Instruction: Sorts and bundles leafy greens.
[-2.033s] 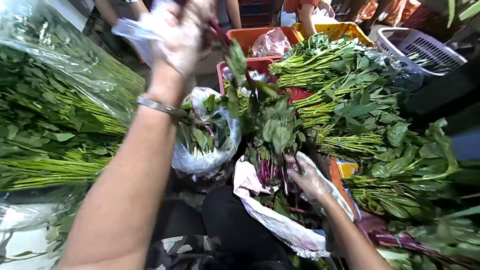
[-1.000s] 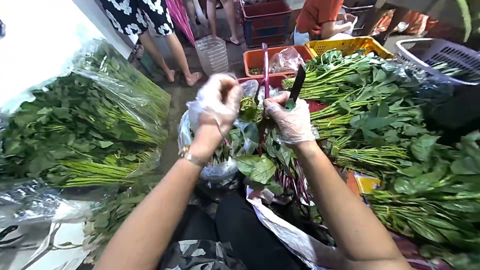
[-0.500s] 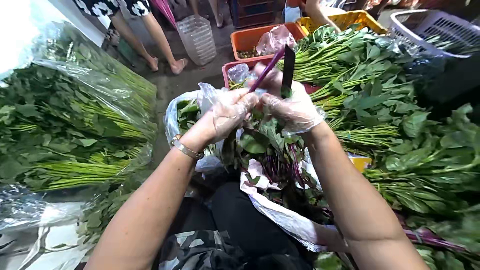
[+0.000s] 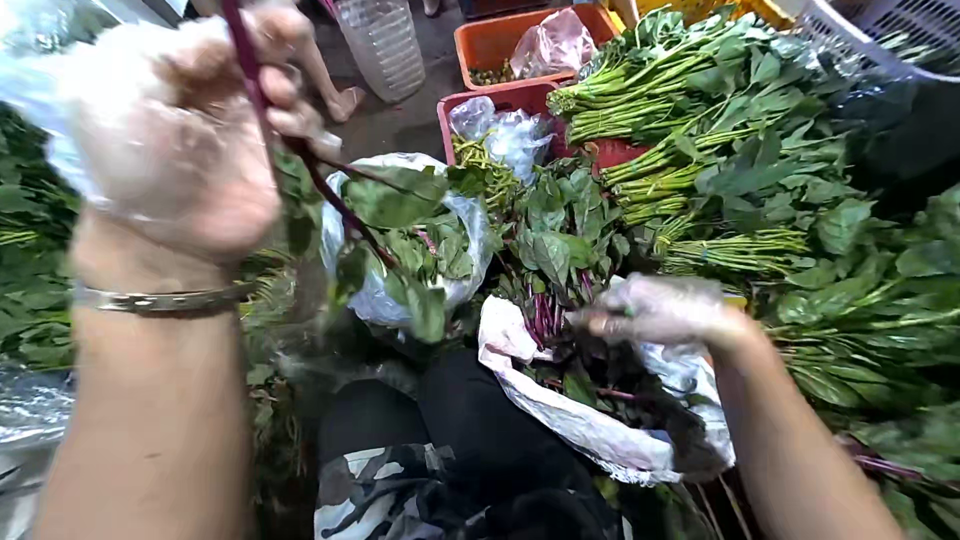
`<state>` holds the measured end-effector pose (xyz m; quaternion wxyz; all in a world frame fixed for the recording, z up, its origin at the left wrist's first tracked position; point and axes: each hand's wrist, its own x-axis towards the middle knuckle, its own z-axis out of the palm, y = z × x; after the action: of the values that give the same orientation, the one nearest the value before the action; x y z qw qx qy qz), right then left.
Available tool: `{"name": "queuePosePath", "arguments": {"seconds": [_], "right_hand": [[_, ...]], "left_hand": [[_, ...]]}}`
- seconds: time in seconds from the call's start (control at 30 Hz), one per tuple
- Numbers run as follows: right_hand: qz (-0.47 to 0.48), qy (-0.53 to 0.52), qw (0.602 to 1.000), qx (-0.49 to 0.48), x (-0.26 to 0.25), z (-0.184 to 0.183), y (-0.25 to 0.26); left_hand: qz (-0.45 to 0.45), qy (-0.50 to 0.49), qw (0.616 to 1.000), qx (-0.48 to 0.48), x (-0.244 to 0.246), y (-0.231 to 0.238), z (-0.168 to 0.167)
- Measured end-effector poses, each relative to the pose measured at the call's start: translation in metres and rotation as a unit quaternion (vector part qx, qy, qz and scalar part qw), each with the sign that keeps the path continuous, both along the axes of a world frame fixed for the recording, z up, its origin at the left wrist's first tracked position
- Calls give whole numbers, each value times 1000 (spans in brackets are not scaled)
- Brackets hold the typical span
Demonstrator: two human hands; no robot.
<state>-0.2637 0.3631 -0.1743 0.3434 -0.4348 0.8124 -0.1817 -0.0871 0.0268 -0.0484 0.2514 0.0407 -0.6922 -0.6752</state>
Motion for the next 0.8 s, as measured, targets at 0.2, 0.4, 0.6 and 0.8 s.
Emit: {"name": "queuePosePath", "arguments": {"seconds": [0.2,0.4,0.6,0.8], "right_hand": [[-162,39,914,-371,22,-18,-34],[-160,-74,861,-477,44,12,-119],[-170,316,831,-424,13,6,-80],[-83,78,993,-36,11,13,38]], "left_hand": [[36,-107,993,-39,-21,24,-33],[-19,-174,984,33,-49,76,-72],[-22,-302,905,-300,-33,89,-89],[-25,-225,962,-150,-24,55,-66]]}}
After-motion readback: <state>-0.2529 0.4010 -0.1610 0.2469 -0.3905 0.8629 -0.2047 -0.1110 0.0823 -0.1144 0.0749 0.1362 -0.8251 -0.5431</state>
